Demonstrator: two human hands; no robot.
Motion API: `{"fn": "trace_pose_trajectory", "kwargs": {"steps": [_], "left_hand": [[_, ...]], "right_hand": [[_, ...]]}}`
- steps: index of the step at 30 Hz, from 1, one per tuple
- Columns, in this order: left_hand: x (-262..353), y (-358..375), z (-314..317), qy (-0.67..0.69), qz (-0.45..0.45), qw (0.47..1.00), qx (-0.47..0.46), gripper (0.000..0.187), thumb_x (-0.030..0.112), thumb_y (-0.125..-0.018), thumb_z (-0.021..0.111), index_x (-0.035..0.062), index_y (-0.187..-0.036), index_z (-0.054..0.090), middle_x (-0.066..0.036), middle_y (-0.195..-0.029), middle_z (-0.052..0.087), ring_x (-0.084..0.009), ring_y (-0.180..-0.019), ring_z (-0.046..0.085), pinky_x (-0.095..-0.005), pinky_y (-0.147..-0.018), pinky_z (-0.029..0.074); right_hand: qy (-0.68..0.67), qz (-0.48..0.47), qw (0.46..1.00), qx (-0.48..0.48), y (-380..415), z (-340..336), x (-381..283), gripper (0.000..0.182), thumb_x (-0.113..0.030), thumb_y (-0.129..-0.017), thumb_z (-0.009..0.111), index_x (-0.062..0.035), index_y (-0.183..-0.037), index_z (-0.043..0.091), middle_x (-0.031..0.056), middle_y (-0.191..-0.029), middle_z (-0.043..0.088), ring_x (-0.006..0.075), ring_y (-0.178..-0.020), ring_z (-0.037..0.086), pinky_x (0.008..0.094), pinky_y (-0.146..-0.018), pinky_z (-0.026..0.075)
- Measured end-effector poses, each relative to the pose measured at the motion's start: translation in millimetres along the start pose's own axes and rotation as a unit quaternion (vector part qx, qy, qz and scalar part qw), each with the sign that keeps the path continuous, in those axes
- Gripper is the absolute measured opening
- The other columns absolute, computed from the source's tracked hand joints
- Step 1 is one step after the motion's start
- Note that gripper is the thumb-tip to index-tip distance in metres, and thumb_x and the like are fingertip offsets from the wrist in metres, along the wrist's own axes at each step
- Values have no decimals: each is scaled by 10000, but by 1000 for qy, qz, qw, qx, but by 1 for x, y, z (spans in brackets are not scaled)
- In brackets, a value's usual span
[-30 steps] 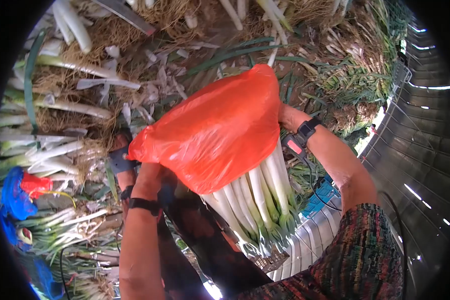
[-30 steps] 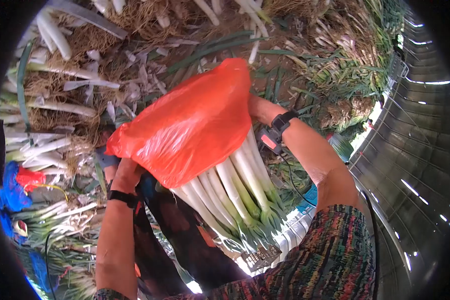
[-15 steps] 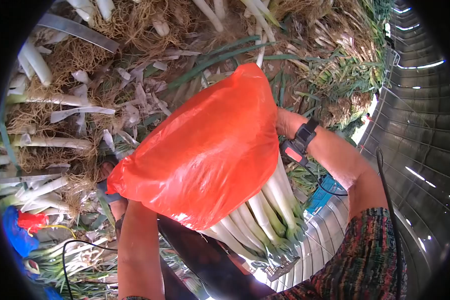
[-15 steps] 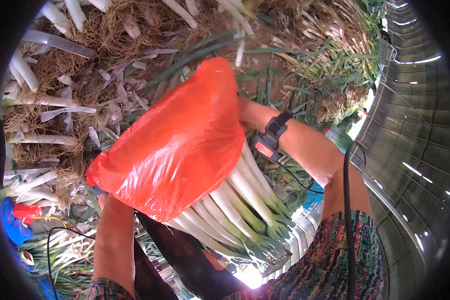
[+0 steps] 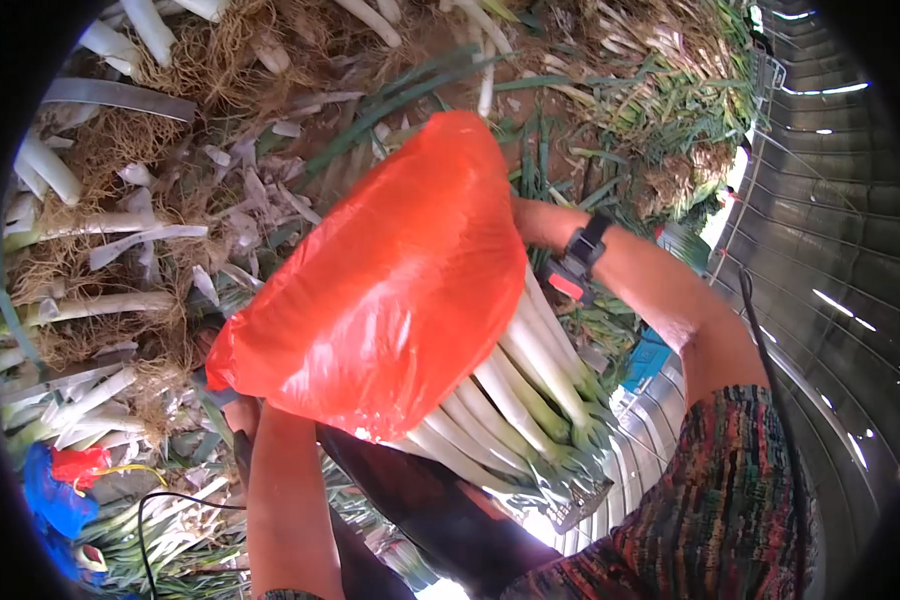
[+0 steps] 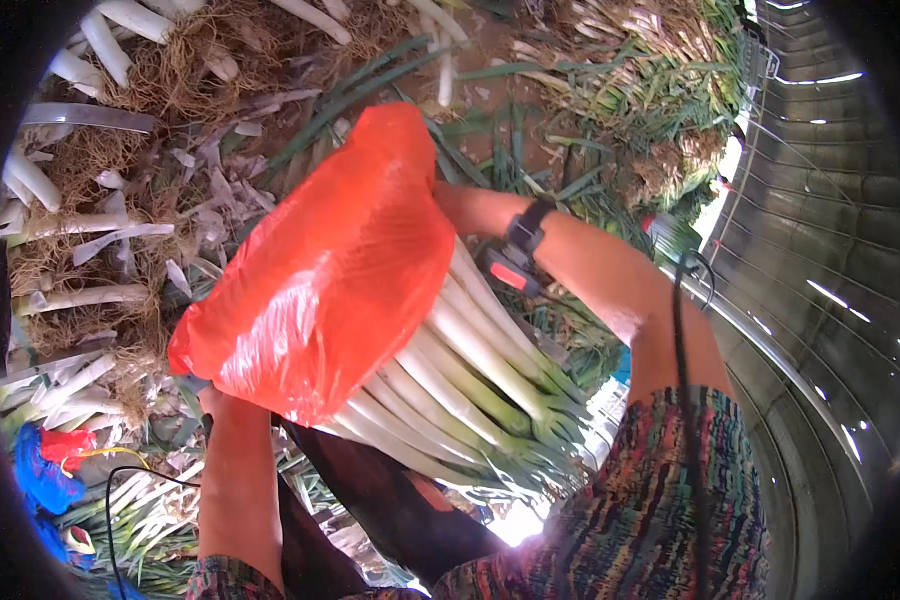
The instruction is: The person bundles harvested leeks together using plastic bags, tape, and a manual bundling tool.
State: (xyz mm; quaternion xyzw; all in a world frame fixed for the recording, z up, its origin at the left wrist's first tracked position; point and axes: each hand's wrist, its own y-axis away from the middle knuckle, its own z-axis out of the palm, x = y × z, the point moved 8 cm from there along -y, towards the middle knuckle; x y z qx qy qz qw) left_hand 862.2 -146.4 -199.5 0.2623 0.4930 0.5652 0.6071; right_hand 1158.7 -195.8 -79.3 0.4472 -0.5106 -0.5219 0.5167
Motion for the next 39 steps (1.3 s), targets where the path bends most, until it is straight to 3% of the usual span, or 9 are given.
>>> {"fn": "trace_pose_trajectory", "kwargs": {"steps": [4, 7, 10, 12, 15, 18, 25, 33, 39], "left_hand": [[-17, 10, -21, -55, 0, 998, 41, 159, 146, -836, 655, 69, -968, 609, -29, -896, 607, -143, -760, 597, -268, -613, 470], [-16, 32, -50, -184, 4, 977, 109, 147, 129, -832, 656, 67, -957, 610, -29, -889, 603, -144, -759, 594, -269, -620, 470], [14, 91, -65, -454, 99, 865, 188, 135, 112, -828, 656, 65, -947, 612, -29, -882, 598, -145, -759, 590, -269, -627, 469], [36, 147, -27, -519, 337, 771, 148, 126, 48, -800, 631, 55, -919, 589, -66, -844, 559, -169, -749, 586, -259, -619, 473], [24, 201, 46, -607, 377, 696, 75, 149, -11, -768, 629, 63, -883, 570, -98, -855, 545, -210, -741, 584, -313, -678, 499], [15, 225, 112, -708, 432, 551, 90, 140, 49, -774, 654, 69, -879, 563, -88, -818, 581, -251, -726, 598, -350, -667, 498], [9, 234, 140, -758, 513, 386, 116, 142, 88, -754, 644, 93, -877, 573, -58, -799, 621, -264, -728, 603, -392, -705, 424], [6, 228, 131, -741, 503, 400, 193, 46, 138, -767, 607, 102, -792, 593, -46, -772, 640, -257, -706, 604, -389, -715, 397], [-14, 236, 143, -802, 487, 336, 89, 66, 124, -750, 594, 119, -812, 573, -58, -783, 589, -267, -743, 588, -408, -671, 402]], "right_hand": [[59, -15, 998, 9, 20, -8, 0, 337, -228, -911, 597, -33, -1185, 580, 53, -1086, 644, 142, -904, 603, 299, -781, 510], [159, -105, 970, 152, 38, -34, 3, 242, -191, -887, 598, -43, -1075, 630, 61, -948, 677, 135, -820, 616, 276, -740, 500], [130, -241, 898, 345, 97, -47, -1, 194, -143, -918, 576, -27, -1071, 606, 11, -911, 649, 67, -818, 562, 255, -697, 479], [139, -306, 855, 396, 137, -27, -13, 106, -117, -871, 608, -48, -951, 611, 30, -863, 635, 140, -794, 603, 285, -698, 493], [276, -401, 763, 426, 178, 11, -37, 126, -56, -778, 672, -101, -890, 632, 49, -855, 616, 240, -794, 620, 308, -705, 511], [368, -443, 687, 444, 179, 29, -41, 165, -59, -749, 687, -131, -885, 628, 18, -874, 624, 240, -818, 624, 333, -709, 520], [506, -455, 564, 468, 175, 45, -50, 119, -171, -719, 637, -199, -813, 571, -34, -775, 535, 161, -768, 573, 306, -669, 479], [560, -482, 541, 402, 168, 55, -67, 66, -154, -710, 586, -154, -748, 533, 2, -761, 508, 182, -792, 549, 315, -682, 481], [572, -502, 564, 320, 172, 60, -62, 84, -148, -719, 579, -126, -778, 522, 29, -781, 511, 211, -798, 540, 334, -705, 478]]}}
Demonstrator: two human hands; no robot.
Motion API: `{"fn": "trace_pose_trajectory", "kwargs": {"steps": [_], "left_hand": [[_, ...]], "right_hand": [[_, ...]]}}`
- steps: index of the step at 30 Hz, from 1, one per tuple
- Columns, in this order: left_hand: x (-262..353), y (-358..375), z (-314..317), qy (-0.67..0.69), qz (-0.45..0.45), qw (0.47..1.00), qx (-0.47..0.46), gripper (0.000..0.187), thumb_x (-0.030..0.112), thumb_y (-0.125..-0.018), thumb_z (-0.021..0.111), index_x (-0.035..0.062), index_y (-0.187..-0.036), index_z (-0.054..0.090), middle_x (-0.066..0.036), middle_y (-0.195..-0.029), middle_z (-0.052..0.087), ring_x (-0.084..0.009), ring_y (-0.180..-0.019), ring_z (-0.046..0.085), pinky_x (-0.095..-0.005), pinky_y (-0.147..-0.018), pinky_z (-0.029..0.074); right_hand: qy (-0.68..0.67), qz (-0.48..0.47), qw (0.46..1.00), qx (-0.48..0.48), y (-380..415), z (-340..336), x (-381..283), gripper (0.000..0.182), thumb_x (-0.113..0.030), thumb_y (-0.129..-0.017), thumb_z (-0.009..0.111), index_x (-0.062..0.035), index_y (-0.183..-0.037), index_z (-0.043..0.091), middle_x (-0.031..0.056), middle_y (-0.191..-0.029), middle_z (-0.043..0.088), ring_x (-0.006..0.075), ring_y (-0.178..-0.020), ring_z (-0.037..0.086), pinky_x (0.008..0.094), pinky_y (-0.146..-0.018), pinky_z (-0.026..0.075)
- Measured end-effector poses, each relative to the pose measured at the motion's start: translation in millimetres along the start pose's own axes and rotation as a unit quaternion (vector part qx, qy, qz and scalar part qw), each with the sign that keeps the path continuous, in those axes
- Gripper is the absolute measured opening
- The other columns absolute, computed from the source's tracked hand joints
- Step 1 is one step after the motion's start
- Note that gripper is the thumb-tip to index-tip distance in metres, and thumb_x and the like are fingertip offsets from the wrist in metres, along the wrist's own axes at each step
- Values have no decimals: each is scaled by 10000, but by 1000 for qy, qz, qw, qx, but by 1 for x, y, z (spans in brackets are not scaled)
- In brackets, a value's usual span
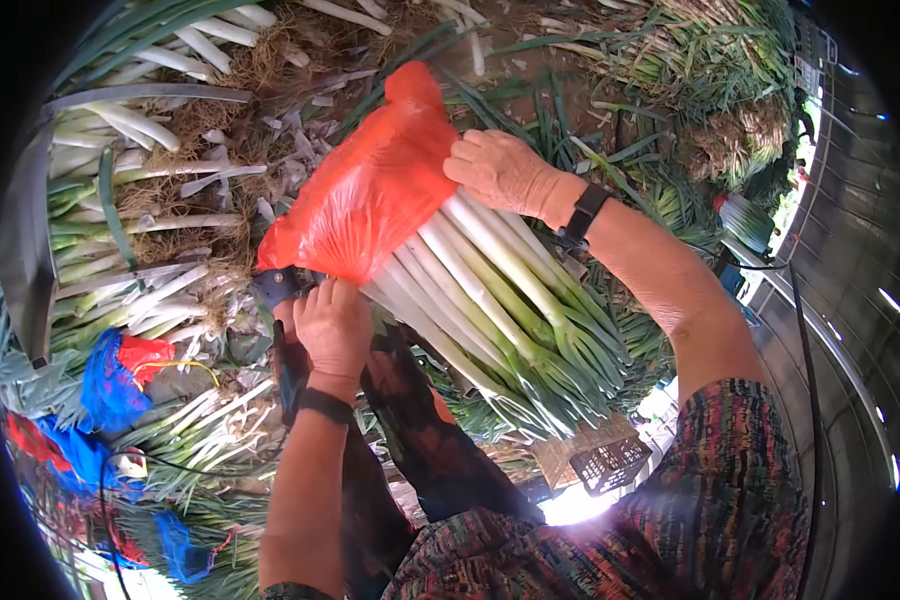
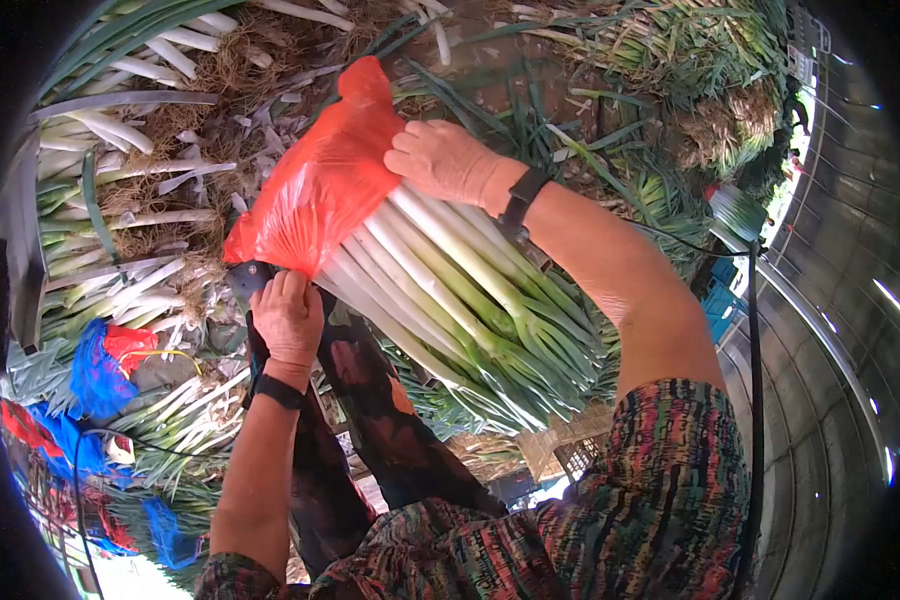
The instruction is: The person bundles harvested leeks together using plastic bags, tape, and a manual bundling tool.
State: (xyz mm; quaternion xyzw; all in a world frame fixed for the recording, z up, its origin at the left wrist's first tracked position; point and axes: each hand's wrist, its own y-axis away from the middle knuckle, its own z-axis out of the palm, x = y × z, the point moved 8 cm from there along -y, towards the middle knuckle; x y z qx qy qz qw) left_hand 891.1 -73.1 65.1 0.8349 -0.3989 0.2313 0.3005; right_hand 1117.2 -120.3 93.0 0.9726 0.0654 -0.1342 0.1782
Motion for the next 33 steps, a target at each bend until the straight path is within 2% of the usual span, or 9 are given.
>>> {"fn": "trace_pose_trajectory", "kwargs": {"steps": [4, 7, 10, 13, 16, 20, 22, 29, 33], "left_hand": [[6, -2, -4, -32, 13, 999, 9, 127, 100, -661, 588, 135, -781, 572, -36, -743, 572, -239, -700, 572, -393, -642, 401], [2, 2, -4, 9, -38, 999, 6, 103, 83, -688, 557, 142, -772, 568, -37, -743, 568, -243, -743, 588, -386, -654, 416], [1, 12, 14, -17, -101, 983, -152, 111, 122, -772, 533, 128, -878, 566, -67, -852, 625, -234, -843, 617, -396, -745, 422], [7, 44, -20, 56, -91, 982, -158, 138, 183, -799, 585, 96, -902, 615, -131, -867, 659, -285, -838, 652, -416, -731, 478], [-22, 80, -91, 174, -182, 964, -90, 210, 206, -800, 615, 76, -965, 616, -154, -895, 661, -319, -853, 646, -441, -747, 488], [-97, 171, -156, 236, -313, 911, 128, 236, 227, -852, 626, 124, -1064, 612, -148, -864, 673, -312, -789, 663, -375, -661, 515], [-135, 233, -162, 232, -465, 853, 59, 238, 254, -856, 573, 165, -1075, 598, -145, -902, 670, -360, -833, 644, -433, -704, 510], [-140, 401, -165, 335, -577, 718, 200, 249, 198, -855, 556, 96, -1079, 594, -116, -906, 680, -256, -828, 662, -358, -733, 495], [-133, 431, -147, 473, -547, 607, 329, 215, 101, -863, 556, 28, -1062, 593, -38, -815, 620, -106, -726, 565, -270, -661, 464]], "right_hand": [[-22, -3, 1000, -1, 10, -6, -11, 79, -138, -728, 567, -116, -783, 513, 37, -785, 508, 225, -809, 532, 347, -710, 474], [1, -4, 1000, -29, 6, -6, -18, 66, -125, -731, 555, -123, -781, 512, 40, -771, 495, 220, -799, 533, 341, -712, 468], [57, 22, 998, -33, 6, -4, -26, 67, -109, -748, 546, -119, -802, 507, 53, -786, 509, 227, -804, 541, 357, -692, 469], [100, 75, 985, -118, 10, -6, -36, 58, -102, -784, 525, -114, -841, 525, 63, -800, 555, 251, -793, 568, 385, -701, 470], [126, 112, 971, -169, 9, -29, -55, 86, -114, -799, 528, -105, -884, 542, 72, -799, 585, 269, -784, 594, 410, -711, 469], [80, 98, 979, -162, -20, -74, -86, 170, -139, -790, 559, -90, -953, 564, 90, -802, 604, 291, -805, 608, 432, -711, 467], [37, 71, 989, -121, -43, -97, -109, 228, -147, -782, 574, -87, -1002, 571, 99, -823, 611, 300, -814, 606, 439, -706, 465], [-15, 26, 989, -141, -99, -136, -187, 284, -188, -824, 564, -78, -1086, 575, 131, -925, 631, 314, -888, 610, 446, -767, 480], [-30, 1, 986, -162, -101, -122, -214, 285, -197, -828, 560, -69, -1081, 586, 153, -934, 642, 326, -880, 621, 455, -756, 491]]}}
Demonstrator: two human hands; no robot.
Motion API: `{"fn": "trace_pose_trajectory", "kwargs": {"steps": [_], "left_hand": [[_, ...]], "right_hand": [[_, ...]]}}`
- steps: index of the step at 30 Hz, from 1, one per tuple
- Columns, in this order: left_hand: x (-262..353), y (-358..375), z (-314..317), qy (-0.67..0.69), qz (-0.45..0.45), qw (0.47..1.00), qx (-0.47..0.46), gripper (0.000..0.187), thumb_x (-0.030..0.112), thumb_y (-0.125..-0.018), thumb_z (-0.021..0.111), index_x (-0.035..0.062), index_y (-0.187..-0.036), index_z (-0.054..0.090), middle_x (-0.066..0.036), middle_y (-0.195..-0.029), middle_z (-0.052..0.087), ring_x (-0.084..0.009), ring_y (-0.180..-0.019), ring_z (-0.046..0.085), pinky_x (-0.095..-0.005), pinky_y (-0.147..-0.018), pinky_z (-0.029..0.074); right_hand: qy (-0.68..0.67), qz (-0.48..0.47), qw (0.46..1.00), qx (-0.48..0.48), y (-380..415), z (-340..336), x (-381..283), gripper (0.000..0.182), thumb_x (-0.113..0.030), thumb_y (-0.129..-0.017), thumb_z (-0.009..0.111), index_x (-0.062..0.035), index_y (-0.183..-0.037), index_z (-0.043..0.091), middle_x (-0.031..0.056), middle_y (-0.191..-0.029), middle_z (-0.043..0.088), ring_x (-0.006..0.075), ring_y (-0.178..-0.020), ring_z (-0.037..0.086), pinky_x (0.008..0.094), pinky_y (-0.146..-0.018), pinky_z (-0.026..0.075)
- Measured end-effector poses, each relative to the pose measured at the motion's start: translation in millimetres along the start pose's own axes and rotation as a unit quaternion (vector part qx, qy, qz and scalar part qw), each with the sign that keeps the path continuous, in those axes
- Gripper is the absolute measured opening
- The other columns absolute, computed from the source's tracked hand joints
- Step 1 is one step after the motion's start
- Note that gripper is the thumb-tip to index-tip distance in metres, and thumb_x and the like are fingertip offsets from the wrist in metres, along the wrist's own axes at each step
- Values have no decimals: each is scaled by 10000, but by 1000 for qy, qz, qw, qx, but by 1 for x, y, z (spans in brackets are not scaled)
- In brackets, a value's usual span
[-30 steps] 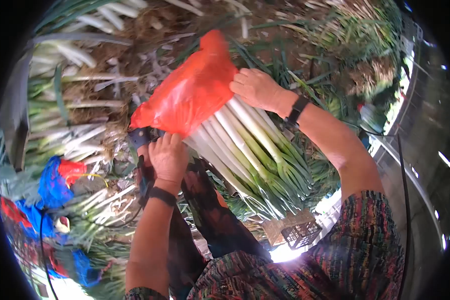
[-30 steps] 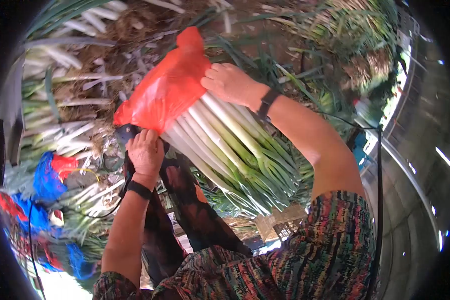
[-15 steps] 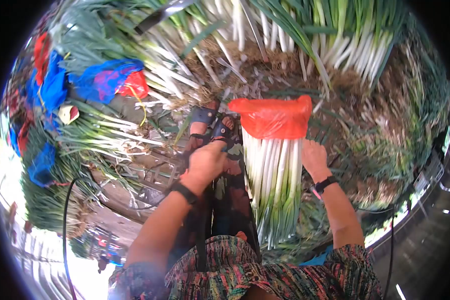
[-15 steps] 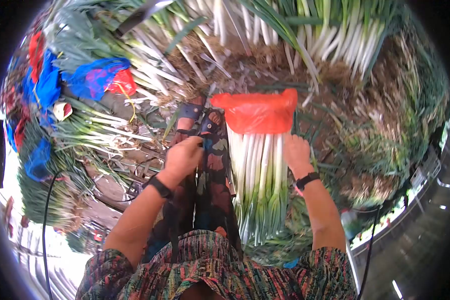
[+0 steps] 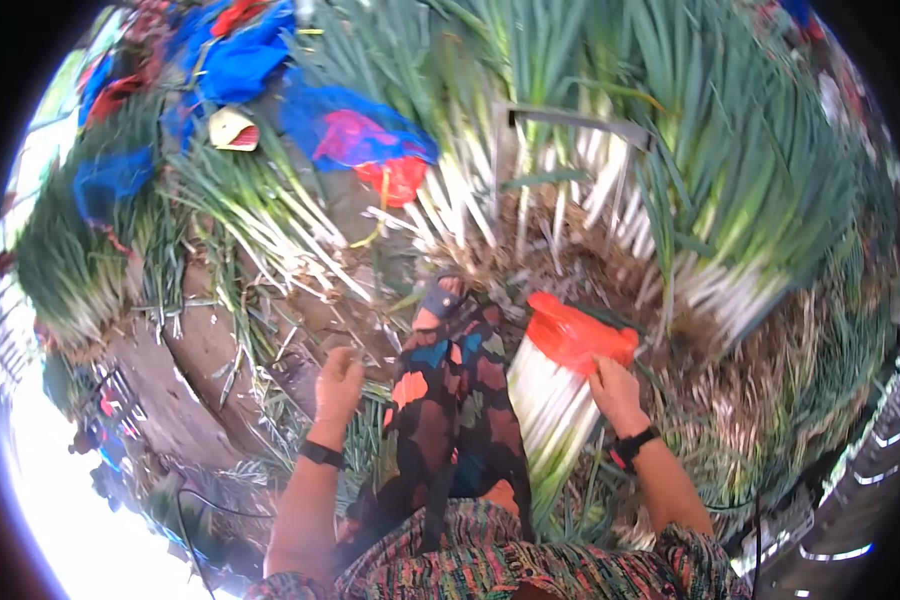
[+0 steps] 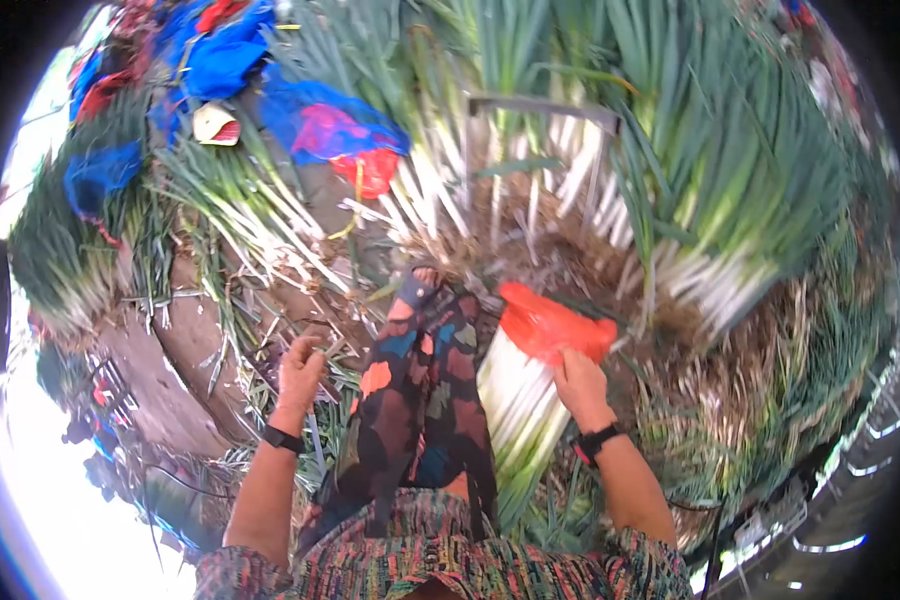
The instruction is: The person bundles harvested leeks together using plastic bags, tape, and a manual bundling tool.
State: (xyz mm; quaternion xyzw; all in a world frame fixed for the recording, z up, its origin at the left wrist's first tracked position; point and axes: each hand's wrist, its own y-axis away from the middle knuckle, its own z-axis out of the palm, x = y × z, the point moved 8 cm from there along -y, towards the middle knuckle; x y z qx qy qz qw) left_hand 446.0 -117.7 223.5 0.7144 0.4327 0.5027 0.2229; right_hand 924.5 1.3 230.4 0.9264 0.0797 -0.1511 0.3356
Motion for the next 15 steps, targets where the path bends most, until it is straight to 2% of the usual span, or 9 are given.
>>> {"fn": "trace_pose_trajectory", "kwargs": {"steps": [1, 3, 7, 8, 10, 13, 15], "left_hand": [[-1, -3, -4, 24, -5, 1000, 17, 201, 67, -866, 557, 27, -1060, 594, 3, -799, 572, -63, -712, 504, -241, -631, 440], [-10, -19, -16, 85, 9, 996, 39, 201, 70, -872, 560, 11, -1062, 589, -23, -831, 599, -75, -720, 539, -245, -631, 457], [-3, -64, -51, 144, 28, 985, 94, 178, 65, -890, 543, 10, -1053, 589, -43, -854, 611, -84, -700, 570, -238, -626, 481], [2, -76, -63, 185, 18, 972, 141, 137, 74, -903, 544, 15, -1012, 604, -34, -823, 608, -80, -664, 561, -230, -593, 472], [6, -118, -90, 181, 42, 969, 164, 145, 149, -912, 573, 36, -991, 620, -20, -730, 606, -79, -595, 561, -201, -532, 428], [-5, -211, -127, 159, 25, 969, 189, 178, 230, -903, 612, 62, -962, 614, 1, -713, 603, -77, -565, 555, -203, -500, 403], [-19, -281, -151, 186, -20, 964, 191, 248, 271, -891, 618, 54, -1011, 603, -22, -816, 615, -95, -650, 574, -221, -526, 415]], "right_hand": [[6, -5, 1000, -15, 0, 6, -5, 284, -196, -828, 561, -68, -1080, 588, 153, -921, 643, 329, -867, 623, 454, -750, 494], [23, -5, 999, -44, -7, 13, -15, 282, -194, -828, 564, -67, -1078, 590, 153, -894, 644, 334, -841, 626, 451, -738, 500], [14, -28, 999, -34, -29, 12, -46, 270, -177, -825, 573, -59, -1067, 596, 146, -876, 646, 325, -829, 630, 438, -741, 505], [8, -27, 999, -32, -38, 11, -53, 269, -171, -823, 573, -57, -1067, 596, 145, -875, 646, 324, -829, 630, 437, -742, 504], [-6, -27, 999, -31, -53, 7, -72, 268, -159, -821, 575, -55, -1067, 596, 144, -871, 645, 320, -830, 630, 435, -744, 504], [-22, 1, 999, -28, -73, 8, -88, 266, -136, -815, 574, -48, -1066, 593, 143, -870, 643, 316, -838, 630, 430, -743, 502], [-26, 32, 998, -45, -84, 15, -98, 271, -127, -813, 573, -44, -1071, 591, 143, -872, 644, 316, -839, 632, 427, -744, 502]]}}
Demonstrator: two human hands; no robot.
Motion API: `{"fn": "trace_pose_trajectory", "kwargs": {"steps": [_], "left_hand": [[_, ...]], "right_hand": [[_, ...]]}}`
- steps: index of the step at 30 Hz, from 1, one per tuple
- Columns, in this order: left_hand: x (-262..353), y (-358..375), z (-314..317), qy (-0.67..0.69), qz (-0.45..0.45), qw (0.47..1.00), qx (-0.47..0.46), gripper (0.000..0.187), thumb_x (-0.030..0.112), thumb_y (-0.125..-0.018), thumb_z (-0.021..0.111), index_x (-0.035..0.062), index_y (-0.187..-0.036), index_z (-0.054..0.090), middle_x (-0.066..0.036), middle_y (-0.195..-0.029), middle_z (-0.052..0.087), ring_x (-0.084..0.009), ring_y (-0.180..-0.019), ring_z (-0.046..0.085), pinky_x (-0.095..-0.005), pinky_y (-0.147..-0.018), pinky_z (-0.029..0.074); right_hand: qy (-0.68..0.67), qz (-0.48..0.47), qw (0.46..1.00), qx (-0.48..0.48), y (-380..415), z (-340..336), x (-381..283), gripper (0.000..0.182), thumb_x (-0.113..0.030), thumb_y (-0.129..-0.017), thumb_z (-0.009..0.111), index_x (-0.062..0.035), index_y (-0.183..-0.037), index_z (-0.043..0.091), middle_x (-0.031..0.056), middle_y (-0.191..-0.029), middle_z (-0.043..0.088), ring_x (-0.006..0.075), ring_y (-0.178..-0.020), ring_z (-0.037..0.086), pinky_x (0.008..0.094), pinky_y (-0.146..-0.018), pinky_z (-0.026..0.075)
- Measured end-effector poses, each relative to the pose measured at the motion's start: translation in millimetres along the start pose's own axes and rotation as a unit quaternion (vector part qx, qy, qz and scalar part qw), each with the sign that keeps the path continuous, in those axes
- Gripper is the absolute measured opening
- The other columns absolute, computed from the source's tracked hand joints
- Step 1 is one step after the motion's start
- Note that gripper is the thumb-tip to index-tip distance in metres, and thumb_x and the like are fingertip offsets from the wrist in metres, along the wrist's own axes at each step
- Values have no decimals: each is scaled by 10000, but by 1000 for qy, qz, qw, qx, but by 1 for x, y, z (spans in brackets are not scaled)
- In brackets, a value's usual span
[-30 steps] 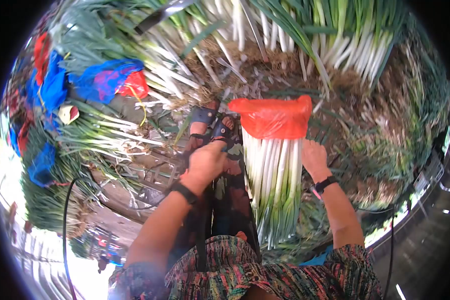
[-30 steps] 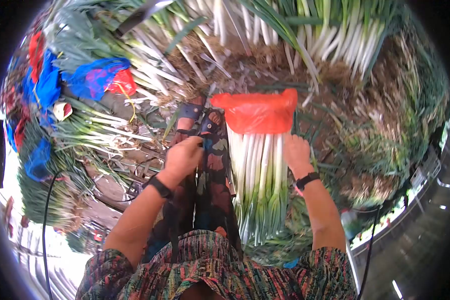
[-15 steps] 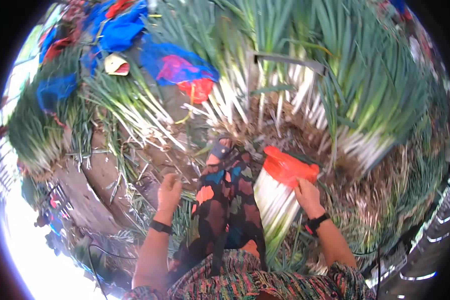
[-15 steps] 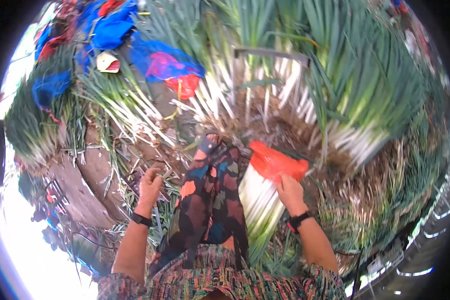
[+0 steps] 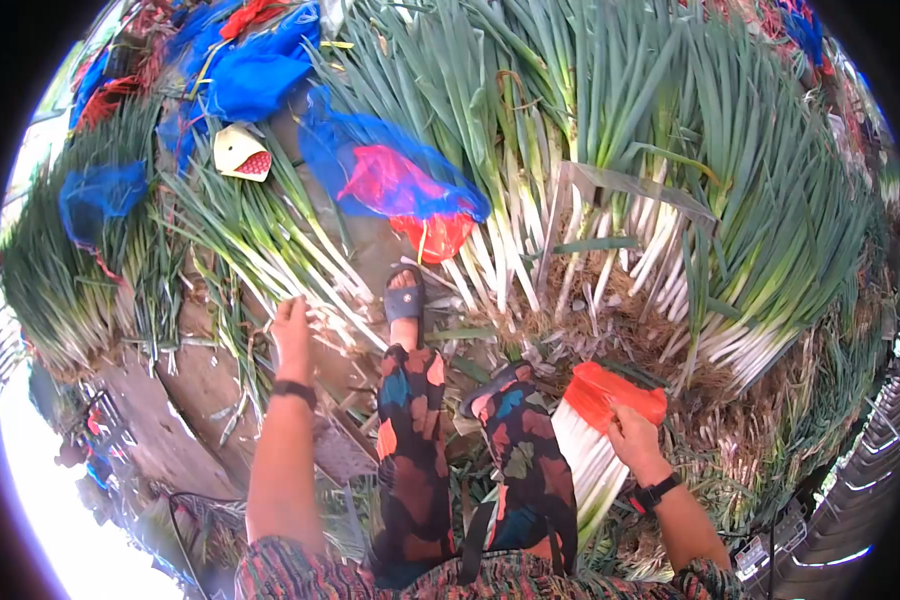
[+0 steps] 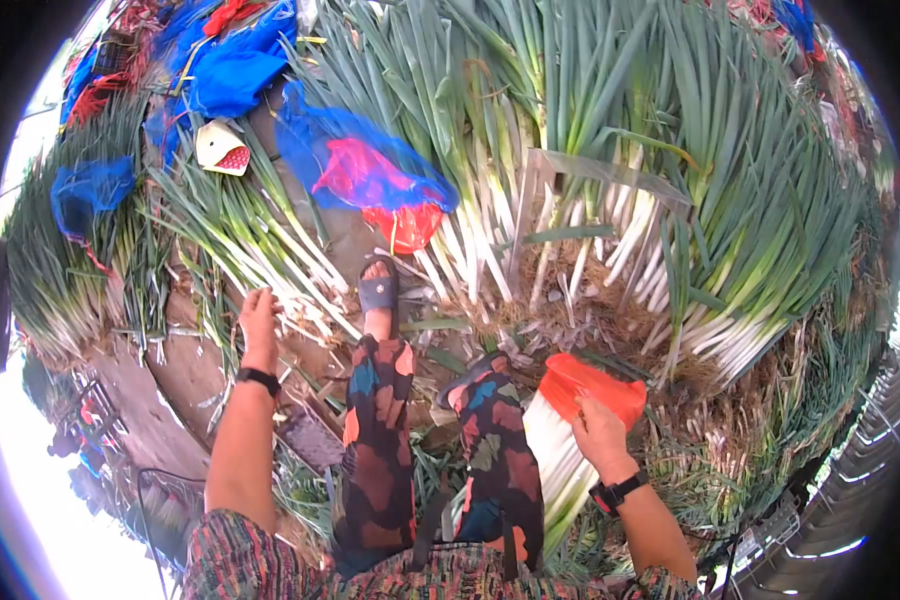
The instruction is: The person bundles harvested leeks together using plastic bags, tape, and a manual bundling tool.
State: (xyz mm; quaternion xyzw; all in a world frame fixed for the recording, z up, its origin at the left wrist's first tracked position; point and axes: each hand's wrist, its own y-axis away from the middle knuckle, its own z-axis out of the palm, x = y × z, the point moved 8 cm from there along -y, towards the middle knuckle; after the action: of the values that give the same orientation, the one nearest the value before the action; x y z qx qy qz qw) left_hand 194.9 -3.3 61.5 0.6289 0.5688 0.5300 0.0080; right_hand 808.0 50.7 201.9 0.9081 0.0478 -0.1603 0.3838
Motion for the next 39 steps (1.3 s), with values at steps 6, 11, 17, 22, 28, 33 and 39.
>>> {"fn": "trace_pose_trajectory", "kwargs": {"steps": [6, 11, 17, 22, 28, 33, 39], "left_hand": [[20, -191, 9, 134, -36, 990, 15, 389, 323, -891, 582, 94, -1196, 506, -32, -1016, 545, -157, -737, 587, -265, -551, 433], [31, -302, 19, 141, -22, 989, 33, 402, 292, -916, 556, 77, -1244, 466, -58, -1036, 511, -218, -843, 647, -291, -533, 468], [4, -402, 11, 61, -118, 986, 99, 545, 407, -931, 546, 11, -1285, 429, -166, -1256, 508, -258, -876, 661, -298, -490, 453], [-9, -470, 15, 39, -118, 991, 48, 858, 632, -796, 628, 23, -1348, 383, -214, -1304, 490, -273, -1013, 619, -300, -578, 467], [-8, -514, 14, 15, -42, 996, 75, 215, 303, -864, 649, 117, -963, 610, -6, -809, 641, -136, -690, 593, -254, -559, 419], [34, -320, 93, 63, 137, 985, -87, 155, 212, -944, 534, 78, -1009, 577, -28, -912, 633, -143, -779, 593, -270, -641, 431], [-7, -90, 166, 233, -61, 959, -151, 87, 145, -936, 582, 59, -938, 566, -40, -892, 642, -106, -760, 604, -251, -662, 499]], "right_hand": [[-50, 39, 996, -64, -48, 41, -64, 267, -106, -829, 576, -33, -1085, 600, 134, -876, 653, 293, -806, 648, 381, -706, 517], [-143, 29, 984, -100, -111, 89, -130, 299, -90, -832, 588, -25, -1123, 594, 125, -904, 660, 266, -832, 659, 336, -726, 528], [-185, -1, 972, -143, -173, 139, -176, 303, -83, -816, 604, -39, -1115, 595, 121, -909, 655, 275, -817, 657, 334, -707, 530], [-182, 1, 970, -161, -211, 149, -186, 307, -79, -805, 607, -38, -1109, 597, 127, -893, 652, 279, -793, 650, 343, -686, 518], [-187, 0, 972, -141, -234, 162, -177, 296, -56, -810, 604, -19, -1103, 598, 118, -830, 634, 258, -726, 631, 326, -634, 504], [-236, -200, 947, -83, -280, 154, -240, 241, -18, -794, 642, -26, -1035, 652, 108, -802, 619, 258, -703, 612, 346, -613, 486], [-268, -406, 867, 108, -311, 100, -327, 276, -75, -742, 705, -77, -1004, 617, 75, -935, 617, 265, -839, 609, 364, -722, 495]]}}
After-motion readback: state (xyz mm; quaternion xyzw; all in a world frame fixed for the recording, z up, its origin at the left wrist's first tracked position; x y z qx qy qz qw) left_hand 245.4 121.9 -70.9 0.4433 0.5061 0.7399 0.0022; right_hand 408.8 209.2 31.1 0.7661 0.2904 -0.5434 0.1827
